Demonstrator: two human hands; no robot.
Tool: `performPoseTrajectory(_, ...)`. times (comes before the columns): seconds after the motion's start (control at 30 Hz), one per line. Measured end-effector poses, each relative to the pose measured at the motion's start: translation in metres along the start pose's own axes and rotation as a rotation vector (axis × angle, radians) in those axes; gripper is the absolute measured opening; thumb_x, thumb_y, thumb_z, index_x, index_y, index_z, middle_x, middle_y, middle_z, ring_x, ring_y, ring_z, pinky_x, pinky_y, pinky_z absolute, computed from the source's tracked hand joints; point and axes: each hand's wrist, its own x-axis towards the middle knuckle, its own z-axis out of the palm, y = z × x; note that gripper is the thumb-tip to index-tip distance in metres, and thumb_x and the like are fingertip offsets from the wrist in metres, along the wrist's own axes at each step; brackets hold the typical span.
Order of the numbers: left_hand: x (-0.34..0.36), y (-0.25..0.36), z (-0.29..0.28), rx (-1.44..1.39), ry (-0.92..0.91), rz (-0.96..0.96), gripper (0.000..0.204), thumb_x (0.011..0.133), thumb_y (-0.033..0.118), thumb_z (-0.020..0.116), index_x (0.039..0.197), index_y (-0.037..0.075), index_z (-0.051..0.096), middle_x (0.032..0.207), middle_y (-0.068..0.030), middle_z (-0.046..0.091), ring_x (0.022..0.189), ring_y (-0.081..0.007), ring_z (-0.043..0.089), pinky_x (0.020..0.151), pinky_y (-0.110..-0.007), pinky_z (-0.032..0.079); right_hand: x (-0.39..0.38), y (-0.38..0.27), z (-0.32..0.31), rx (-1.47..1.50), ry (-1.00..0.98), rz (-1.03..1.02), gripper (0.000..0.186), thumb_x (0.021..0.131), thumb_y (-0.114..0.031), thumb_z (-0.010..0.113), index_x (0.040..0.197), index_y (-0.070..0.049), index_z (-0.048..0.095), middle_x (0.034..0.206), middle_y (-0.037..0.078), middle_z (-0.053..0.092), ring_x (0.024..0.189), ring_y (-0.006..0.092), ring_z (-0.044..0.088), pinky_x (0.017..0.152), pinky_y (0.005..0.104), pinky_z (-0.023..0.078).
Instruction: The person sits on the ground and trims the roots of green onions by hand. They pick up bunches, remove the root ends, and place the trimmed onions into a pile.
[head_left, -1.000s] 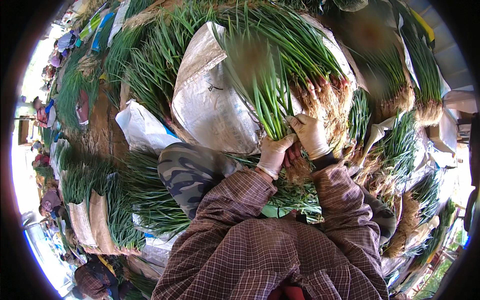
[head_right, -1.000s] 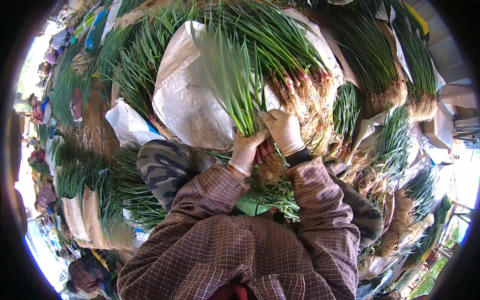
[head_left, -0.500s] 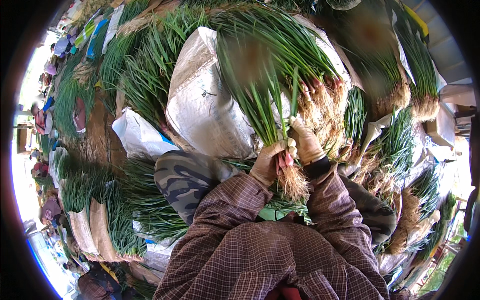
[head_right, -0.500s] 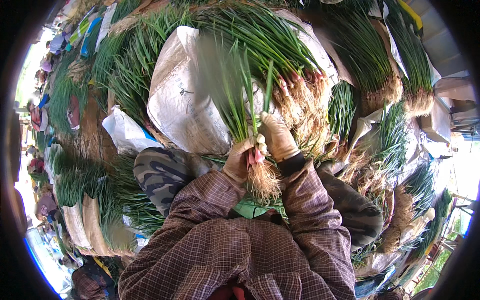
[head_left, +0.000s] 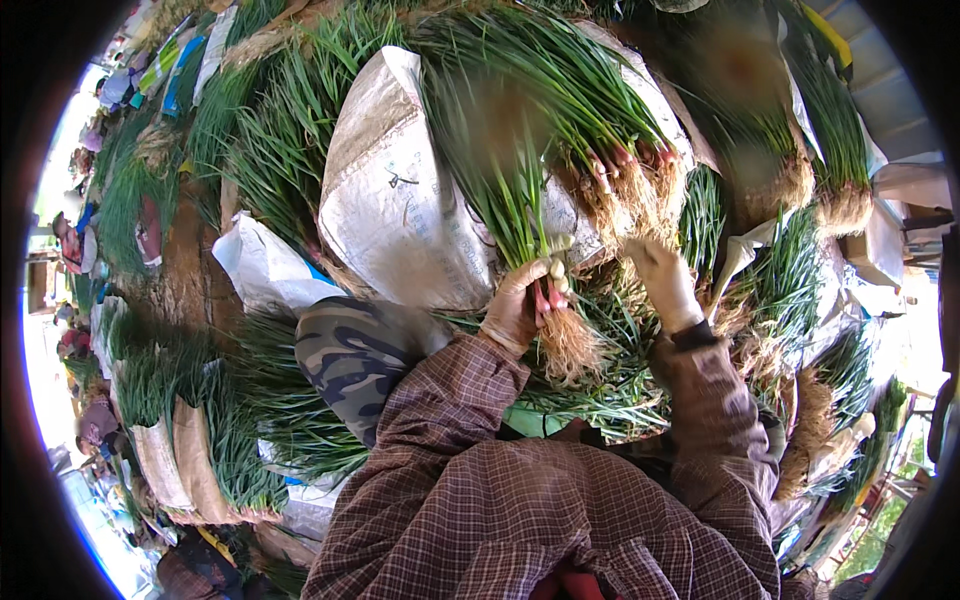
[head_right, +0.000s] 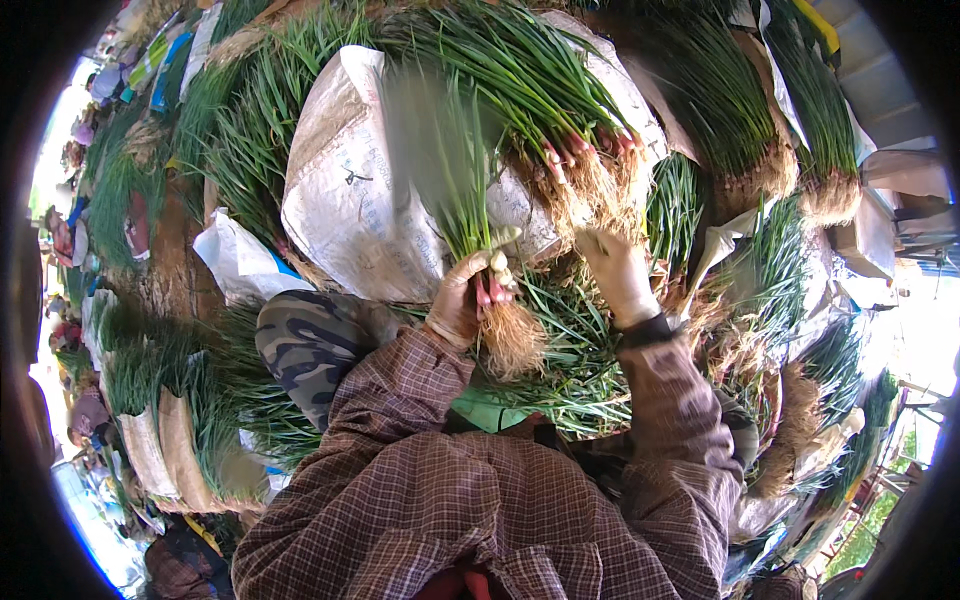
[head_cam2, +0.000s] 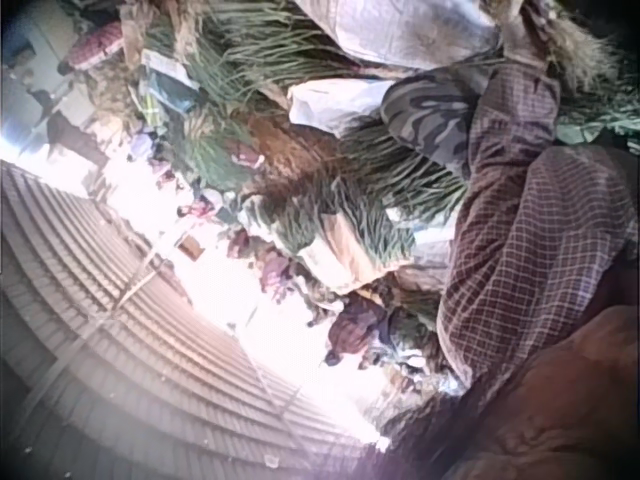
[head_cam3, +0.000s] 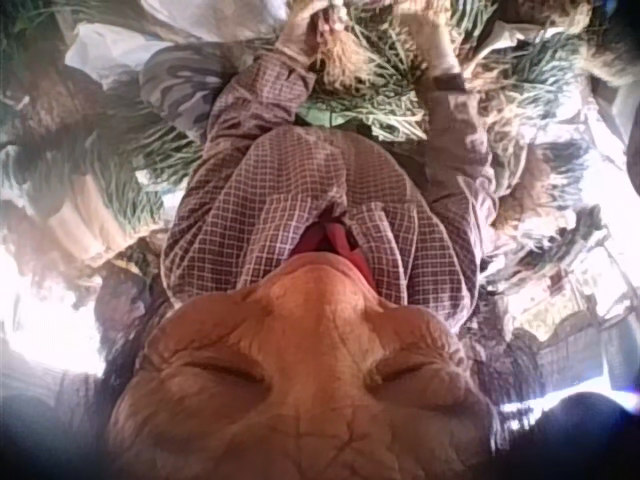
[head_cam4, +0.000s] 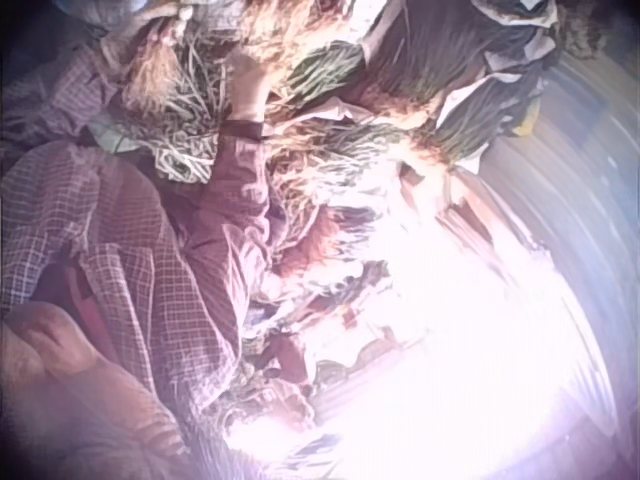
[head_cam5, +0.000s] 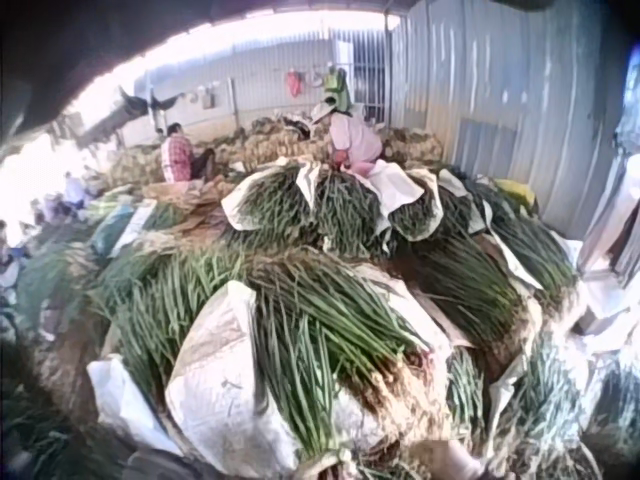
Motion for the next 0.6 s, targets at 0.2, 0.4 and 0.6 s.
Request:
performPoseTrajectory(0.2, 0.013, 0.005, 0.005, 0.122, 0.037, -0.035, 0.028, 0.097, 0.024, 0.055, 0.112, 0.0, 0.057, 0.068, 0.0013, 0.053, 0.057, -0.0102, 0.053, 0.064, -0.026, 0.05, 0.087, 0.008, 0.026, -0.624, 0.512, -0.349, 0.029, 0.091, -0.025, 0.061, 0.117, -0.01, 0.063, 0.079, 0.007, 0.067, 0.058, 0.017, 0.06, 0.053, 0.0295, 0.051)
performPoseTrajectory(0.4, 0.009, 0.006, 0.019, 0.37, 0.29, 0.065, 0.029, 0.09, 0.028, 0.066, 0.095, 0.0, 0.067, 0.075, -0.0049, 0.067, 0.055, -0.0116, 0.06, 0.059, -0.024, 0.052, -0.004, -0.056, 0.008, -1.015, 0.418, -0.552, 0.031, 0.09, -0.016, 0.059, 0.119, -0.005, 0.055, 0.079, 0.008, 0.063, 0.067, 0.02, 0.062, 0.058, 0.033, 0.051)
performPoseTrajectory(0.6, 0.009, 0.001, 0.011, 0.419, 0.244, 0.107, 0.021, 0.089, 0.021, 0.067, 0.091, 0.0, 0.068, 0.066, -0.0076, 0.066, 0.045, -0.0088, 0.057, 0.035, -0.019, 0.041, -0.015, -0.023, 0.019, -1.117, 0.131, -0.396, 0.024, 0.086, -0.007, 0.059, 0.11, -0.004, 0.064, 0.077, 0.006, 0.062, 0.06, 0.02, 0.059, 0.051, 0.0308, 0.05)
